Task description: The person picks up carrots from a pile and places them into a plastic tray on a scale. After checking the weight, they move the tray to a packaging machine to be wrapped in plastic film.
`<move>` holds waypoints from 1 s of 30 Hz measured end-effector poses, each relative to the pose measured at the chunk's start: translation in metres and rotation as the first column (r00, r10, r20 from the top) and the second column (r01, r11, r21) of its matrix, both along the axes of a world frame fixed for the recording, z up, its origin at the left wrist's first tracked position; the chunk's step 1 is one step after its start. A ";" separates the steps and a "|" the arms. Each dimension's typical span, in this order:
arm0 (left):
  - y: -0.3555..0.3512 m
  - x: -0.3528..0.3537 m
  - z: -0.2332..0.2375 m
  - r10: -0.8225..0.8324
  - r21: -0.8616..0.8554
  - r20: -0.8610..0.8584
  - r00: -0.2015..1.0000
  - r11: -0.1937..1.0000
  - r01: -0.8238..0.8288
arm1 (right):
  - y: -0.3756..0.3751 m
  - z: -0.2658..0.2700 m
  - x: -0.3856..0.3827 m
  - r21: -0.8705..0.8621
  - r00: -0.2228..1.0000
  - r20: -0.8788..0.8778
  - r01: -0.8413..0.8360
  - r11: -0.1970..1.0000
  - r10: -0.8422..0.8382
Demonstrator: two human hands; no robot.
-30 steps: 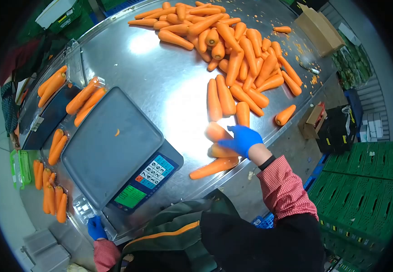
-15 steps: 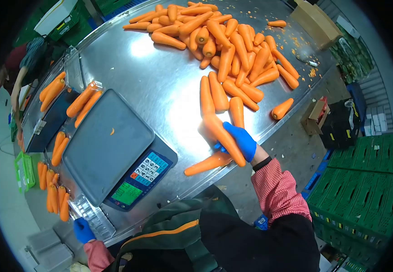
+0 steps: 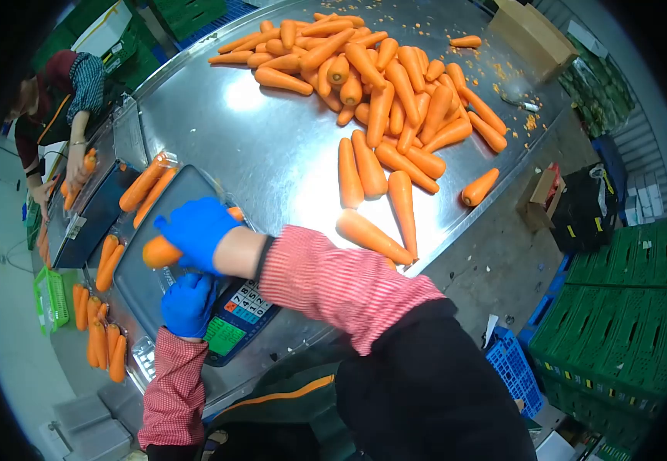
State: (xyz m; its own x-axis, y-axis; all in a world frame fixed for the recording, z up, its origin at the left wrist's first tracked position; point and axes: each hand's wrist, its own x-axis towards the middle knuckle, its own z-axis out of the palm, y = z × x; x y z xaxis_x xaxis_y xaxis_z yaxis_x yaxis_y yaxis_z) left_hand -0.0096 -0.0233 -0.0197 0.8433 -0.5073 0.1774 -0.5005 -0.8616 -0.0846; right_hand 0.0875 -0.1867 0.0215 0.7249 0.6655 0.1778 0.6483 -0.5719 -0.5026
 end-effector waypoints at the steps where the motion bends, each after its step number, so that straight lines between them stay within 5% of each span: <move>1: -0.002 0.000 -0.002 0.003 -0.031 0.020 1.000 1.000 -0.002 | 0.019 -0.014 0.004 -0.035 0.999 -0.003 -0.039 0.999 0.039; 2: -0.003 0.001 -0.004 0.008 -0.062 0.041 0.999 0.998 -0.005 | 0.029 -0.022 0.006 -0.071 0.997 -0.007 -0.079 0.994 0.079; 5: 0.006 -0.001 -0.005 0.025 -0.159 0.031 0.999 0.987 -0.019 | 0.023 -0.024 -0.002 0.196 0.991 0.136 -0.035 0.980 0.008; 8: 0.015 -0.011 0.007 0.065 -0.327 -0.032 0.997 0.942 -0.072 | -0.030 -0.015 -0.015 0.304 0.973 0.134 0.142 0.942 -0.189; 11: 0.031 -0.022 0.017 0.145 -0.570 -0.042 0.988 0.809 -0.143 | -0.104 -0.039 -0.050 -0.157 0.988 -0.017 0.149 0.976 -0.154; 12: 0.036 -0.025 0.016 0.182 -0.641 -0.042 0.982 0.749 -0.166 | -0.125 -0.059 -0.068 -0.285 0.993 -0.046 0.095 0.954 -0.113; 13: 0.043 -0.028 0.012 0.209 -0.690 -0.059 0.976 0.698 -0.191 | -0.133 -0.064 -0.079 -0.546 0.961 -0.254 -0.047 0.836 -0.112; 15: 0.057 -0.033 0.002 0.267 -0.777 -0.089 0.960 0.584 -0.235 | -0.154 -0.081 -0.114 -0.525 0.924 -0.352 -0.063 0.849 -0.150; 17: 0.063 -0.038 0.004 0.280 -0.763 -0.094 0.955 0.595 -0.250 | -0.161 -0.111 -0.130 -0.597 0.919 -0.339 -0.046 0.801 -0.201; 19: 0.071 -0.042 0.004 0.293 -0.742 -0.091 0.952 0.618 -0.261 | -0.159 -0.099 -0.120 -0.602 0.877 -0.432 -0.108 0.791 -0.209; 21: 0.075 -0.046 0.009 0.336 -0.751 -0.088 0.938 0.596 -0.284 | -0.166 -0.087 -0.118 -0.461 0.889 -0.430 -0.065 0.885 -0.159; 25: 0.090 -0.059 0.003 0.457 -0.810 -0.145 0.878 0.455 -0.371 | -0.152 -0.021 -0.096 -0.146 0.725 -0.675 0.046 0.988 -0.133; 27: 0.097 -0.067 -0.001 0.504 -0.826 -0.190 0.842 0.382 -0.415 | -0.129 0.012 -0.075 -0.090 0.813 -0.579 0.003 0.996 -0.055; 30: 0.096 -0.074 -0.004 0.494 -0.861 -0.160 0.855 0.353 -0.365 | -0.076 0.023 -0.035 -0.057 0.994 -0.024 -0.112 0.992 0.111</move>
